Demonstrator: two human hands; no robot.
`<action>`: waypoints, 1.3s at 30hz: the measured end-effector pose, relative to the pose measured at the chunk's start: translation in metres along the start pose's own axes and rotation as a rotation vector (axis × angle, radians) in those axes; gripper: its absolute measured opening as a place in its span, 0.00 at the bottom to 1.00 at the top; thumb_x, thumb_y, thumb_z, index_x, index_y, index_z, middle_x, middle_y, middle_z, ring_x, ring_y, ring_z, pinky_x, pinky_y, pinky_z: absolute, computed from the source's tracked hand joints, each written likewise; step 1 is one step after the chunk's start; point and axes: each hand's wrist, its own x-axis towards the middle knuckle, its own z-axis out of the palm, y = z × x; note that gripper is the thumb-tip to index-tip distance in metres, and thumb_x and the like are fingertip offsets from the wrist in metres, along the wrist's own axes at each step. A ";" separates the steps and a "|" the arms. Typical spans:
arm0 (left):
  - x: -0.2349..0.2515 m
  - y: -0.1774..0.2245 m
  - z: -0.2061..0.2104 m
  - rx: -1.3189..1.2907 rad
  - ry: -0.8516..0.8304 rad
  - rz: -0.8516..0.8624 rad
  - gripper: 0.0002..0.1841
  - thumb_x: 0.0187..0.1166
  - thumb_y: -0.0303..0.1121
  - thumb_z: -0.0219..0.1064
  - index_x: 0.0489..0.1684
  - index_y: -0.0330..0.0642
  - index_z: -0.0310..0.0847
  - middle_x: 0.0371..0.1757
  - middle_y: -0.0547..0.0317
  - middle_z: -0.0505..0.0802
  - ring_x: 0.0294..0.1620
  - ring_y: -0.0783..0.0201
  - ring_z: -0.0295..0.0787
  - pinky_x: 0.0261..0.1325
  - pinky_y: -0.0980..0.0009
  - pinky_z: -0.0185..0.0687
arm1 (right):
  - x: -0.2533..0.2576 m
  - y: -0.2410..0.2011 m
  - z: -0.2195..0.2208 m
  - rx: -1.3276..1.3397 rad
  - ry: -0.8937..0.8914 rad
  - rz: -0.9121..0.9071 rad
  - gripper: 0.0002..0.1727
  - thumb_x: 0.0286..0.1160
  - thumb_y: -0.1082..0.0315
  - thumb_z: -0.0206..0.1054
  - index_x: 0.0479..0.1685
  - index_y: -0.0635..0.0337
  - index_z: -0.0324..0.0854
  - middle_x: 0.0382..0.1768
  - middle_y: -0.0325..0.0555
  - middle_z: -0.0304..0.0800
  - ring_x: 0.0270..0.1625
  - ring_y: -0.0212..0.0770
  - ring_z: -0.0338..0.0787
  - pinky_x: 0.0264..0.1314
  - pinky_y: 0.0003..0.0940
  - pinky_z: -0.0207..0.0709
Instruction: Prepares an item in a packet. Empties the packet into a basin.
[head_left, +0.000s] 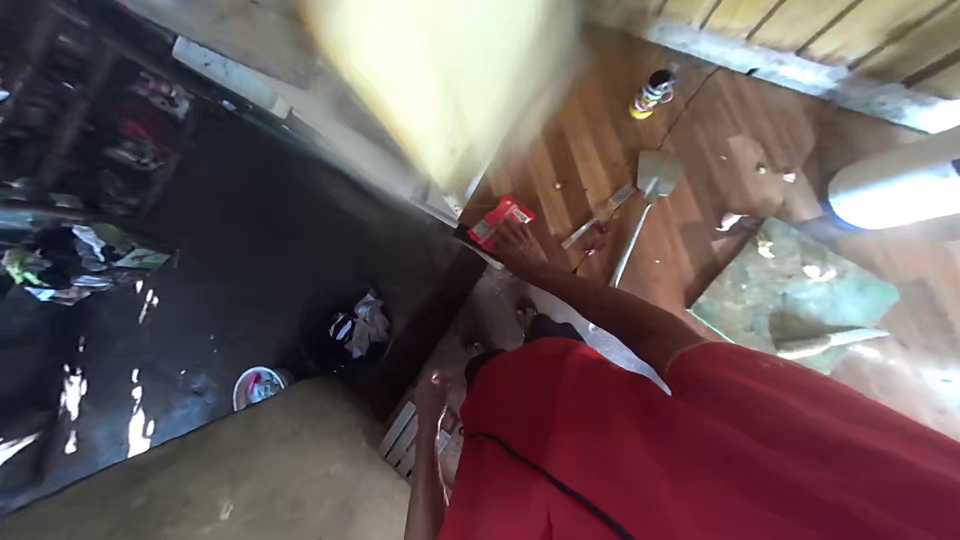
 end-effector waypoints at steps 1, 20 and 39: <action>-0.002 -0.007 0.005 0.030 -0.003 -0.039 0.22 0.85 0.42 0.66 0.68 0.33 0.83 0.59 0.38 0.93 0.63 0.44 0.90 0.72 0.45 0.81 | 0.000 0.006 -0.004 0.012 0.041 -0.026 0.20 0.83 0.70 0.62 0.72 0.62 0.81 0.82 0.59 0.75 0.90 0.64 0.63 0.89 0.64 0.56; -0.019 0.226 -0.113 -0.576 0.022 0.810 0.27 0.90 0.39 0.58 0.82 0.29 0.67 0.71 0.37 0.86 0.68 0.52 0.88 0.72 0.55 0.83 | 0.004 -0.041 -0.265 1.288 0.475 0.135 0.12 0.86 0.68 0.56 0.43 0.60 0.87 0.31 0.33 0.91 0.30 0.25 0.87 0.35 0.25 0.85; -0.034 0.189 -0.072 -0.699 -0.368 1.082 0.18 0.76 0.28 0.70 0.61 0.29 0.79 0.47 0.56 0.94 0.47 0.64 0.94 0.54 0.63 0.94 | -0.093 -0.129 -0.200 1.171 0.526 0.163 0.06 0.74 0.76 0.72 0.43 0.71 0.91 0.32 0.49 0.94 0.32 0.33 0.91 0.40 0.32 0.89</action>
